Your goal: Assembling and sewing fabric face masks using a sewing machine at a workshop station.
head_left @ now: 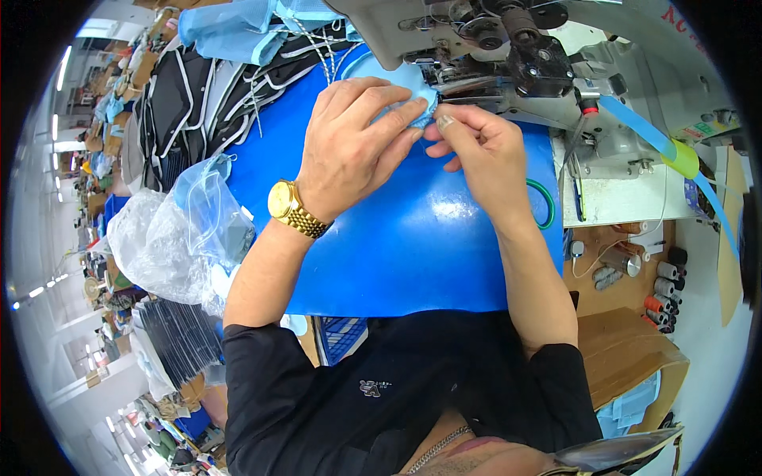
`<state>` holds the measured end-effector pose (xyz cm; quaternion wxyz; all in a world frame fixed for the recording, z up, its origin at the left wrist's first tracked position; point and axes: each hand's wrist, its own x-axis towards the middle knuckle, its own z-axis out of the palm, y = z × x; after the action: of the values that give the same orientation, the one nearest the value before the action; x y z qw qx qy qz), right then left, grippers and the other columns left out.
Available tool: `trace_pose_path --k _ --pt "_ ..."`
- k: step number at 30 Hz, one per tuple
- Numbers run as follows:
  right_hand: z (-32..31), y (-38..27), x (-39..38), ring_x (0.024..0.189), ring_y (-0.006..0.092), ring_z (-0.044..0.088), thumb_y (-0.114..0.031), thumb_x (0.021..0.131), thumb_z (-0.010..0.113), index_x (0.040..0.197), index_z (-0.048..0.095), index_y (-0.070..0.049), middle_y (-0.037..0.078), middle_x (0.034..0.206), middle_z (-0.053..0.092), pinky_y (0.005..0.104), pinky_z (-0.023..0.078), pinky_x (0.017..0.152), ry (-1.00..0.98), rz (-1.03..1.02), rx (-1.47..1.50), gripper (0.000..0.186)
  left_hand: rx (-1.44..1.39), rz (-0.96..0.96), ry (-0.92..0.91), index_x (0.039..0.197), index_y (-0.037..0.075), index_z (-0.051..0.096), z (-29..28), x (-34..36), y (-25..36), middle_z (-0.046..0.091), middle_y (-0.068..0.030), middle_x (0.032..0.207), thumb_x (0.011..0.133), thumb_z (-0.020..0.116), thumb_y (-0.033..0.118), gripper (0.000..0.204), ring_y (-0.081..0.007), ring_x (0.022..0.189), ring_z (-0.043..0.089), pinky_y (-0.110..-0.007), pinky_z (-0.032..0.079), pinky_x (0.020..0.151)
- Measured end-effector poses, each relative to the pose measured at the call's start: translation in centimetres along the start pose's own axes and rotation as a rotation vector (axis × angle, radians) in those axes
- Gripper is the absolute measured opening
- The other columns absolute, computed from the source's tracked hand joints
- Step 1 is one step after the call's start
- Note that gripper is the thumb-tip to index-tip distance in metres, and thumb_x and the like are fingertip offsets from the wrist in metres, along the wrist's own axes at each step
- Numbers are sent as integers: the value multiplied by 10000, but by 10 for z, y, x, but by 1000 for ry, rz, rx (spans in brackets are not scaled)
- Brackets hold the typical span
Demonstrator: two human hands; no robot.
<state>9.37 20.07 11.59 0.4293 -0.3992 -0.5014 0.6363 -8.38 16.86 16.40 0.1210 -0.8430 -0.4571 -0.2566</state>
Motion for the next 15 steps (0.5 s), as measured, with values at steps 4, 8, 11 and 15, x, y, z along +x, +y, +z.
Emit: trace_pose_path --k 4,8,11,15 --pt "3 4 -1 723 116 686 -195 908 639 1073 690 -6 67 870 718 222 505 549 -38 -24 63 257 8 -2 0 1040 87 701 3 2 2 675 -48 1020 782 722 105 259 -252 985 613 -362 470 841" --pt "4 5 0 734 114 690 -171 911 648 1095 681 -3 69 884 718 214 508 550 -59 -15 92 252 -28 -52 41 971 73 709 8 1 7 684 -47 947 774 708 64 197 -241 940 627 -348 469 791" --pt "2 9 -1 738 121 695 -166 908 648 1105 676 10 75 889 719 220 515 549 -52 -24 110 266 -55 -81 76 939 69 705 12 4 14 674 -49 897 767 713 58 173 -235 875 627 -346 460 743" --pt "-2 7 1 742 127 698 -165 901 654 1117 668 24 87 892 719 229 525 551 -74 -39 121 287 9 -67 95 929 74 682 17 7 16 633 -24 845 739 699 64 190 -218 816 601 -354 458 727"
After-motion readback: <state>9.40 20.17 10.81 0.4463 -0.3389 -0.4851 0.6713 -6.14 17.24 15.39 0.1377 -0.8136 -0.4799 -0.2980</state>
